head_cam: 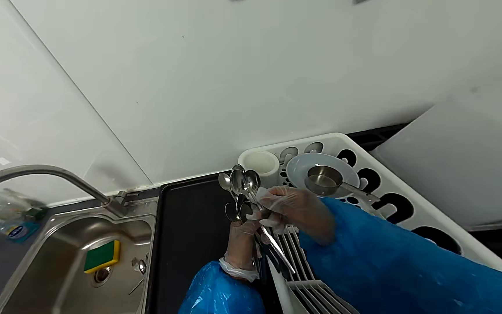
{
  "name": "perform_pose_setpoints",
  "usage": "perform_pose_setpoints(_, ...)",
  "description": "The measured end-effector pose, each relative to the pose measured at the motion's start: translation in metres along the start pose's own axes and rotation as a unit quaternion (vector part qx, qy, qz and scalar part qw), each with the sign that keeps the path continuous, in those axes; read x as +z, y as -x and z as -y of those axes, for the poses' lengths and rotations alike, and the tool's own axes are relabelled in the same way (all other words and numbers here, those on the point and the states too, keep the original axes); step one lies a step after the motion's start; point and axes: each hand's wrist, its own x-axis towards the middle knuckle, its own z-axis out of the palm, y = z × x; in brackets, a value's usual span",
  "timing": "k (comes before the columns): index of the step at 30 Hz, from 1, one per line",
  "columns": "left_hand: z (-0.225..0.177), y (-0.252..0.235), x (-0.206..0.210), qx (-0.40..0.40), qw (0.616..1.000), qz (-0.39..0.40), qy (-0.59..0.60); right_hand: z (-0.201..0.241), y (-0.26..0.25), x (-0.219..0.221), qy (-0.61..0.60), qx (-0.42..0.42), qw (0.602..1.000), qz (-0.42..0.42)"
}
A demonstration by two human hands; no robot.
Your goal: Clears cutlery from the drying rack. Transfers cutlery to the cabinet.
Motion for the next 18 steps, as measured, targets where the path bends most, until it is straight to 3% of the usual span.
perform_pose_setpoints(10, 0.006, -0.004, 0.001, -0.009, 0.999, 0.009, 0.05, -0.005, -0.021, 0.007, -0.003, 0.045, 0.998, -0.053)
perform_pose_setpoints(18, 0.007, -0.013, -0.013, -0.044, 0.991, 0.087, 0.092, 0.0, -0.028, -0.005, 0.025, 0.065, 0.998, 0.001)
